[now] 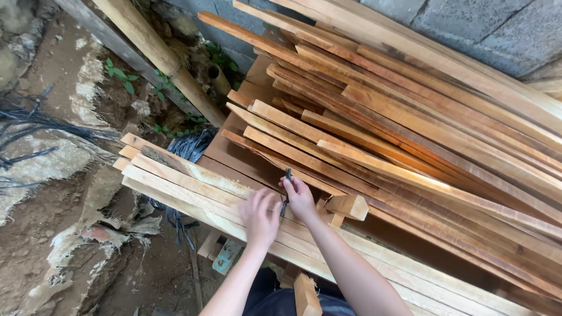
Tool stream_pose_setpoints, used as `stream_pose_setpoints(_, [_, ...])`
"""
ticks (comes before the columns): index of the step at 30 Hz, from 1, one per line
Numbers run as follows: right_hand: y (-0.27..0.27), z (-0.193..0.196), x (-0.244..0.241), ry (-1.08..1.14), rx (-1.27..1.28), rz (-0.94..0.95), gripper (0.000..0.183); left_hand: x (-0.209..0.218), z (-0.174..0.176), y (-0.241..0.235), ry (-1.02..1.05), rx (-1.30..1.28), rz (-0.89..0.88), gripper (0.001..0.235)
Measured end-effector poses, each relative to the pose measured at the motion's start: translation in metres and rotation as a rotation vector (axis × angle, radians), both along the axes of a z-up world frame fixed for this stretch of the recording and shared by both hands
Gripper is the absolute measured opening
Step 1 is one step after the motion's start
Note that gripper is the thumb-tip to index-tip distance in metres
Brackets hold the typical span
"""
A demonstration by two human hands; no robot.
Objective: The person bundles thin wooden planks using black plastic straps. They wrap the straps around the planks, pull them tight, and tie knots to secure the bundles. The person then lifts the completed bundles and places them on a nearby wooden surface.
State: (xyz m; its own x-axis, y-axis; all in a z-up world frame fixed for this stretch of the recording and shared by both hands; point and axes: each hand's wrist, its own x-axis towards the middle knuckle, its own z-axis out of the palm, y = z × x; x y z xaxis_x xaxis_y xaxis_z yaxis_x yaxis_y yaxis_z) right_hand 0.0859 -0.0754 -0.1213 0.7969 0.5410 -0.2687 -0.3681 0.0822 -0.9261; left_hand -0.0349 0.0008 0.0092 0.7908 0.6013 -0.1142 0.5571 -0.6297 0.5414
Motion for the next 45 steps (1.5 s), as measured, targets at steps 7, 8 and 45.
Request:
stream_pose_setpoints(7, [-0.029, 0.074, 0.008, -0.291, -0.694, 0.669, 0.076, -0.087, -0.013, -0.017, -0.157, -0.226, 0.700, 0.095])
stream_pose_setpoints(8, [-0.023, 0.069, 0.011, -0.263, -0.759, 0.746, 0.085, -0.090, -0.019, -0.020, -0.232, -0.573, 0.855, 0.097])
stream_pose_setpoints(45, [-0.085, 0.104, -0.061, -1.294, -0.830, 0.401, 0.080, -0.059, -0.070, 0.012, -0.148, -1.305, 0.683, 0.073])
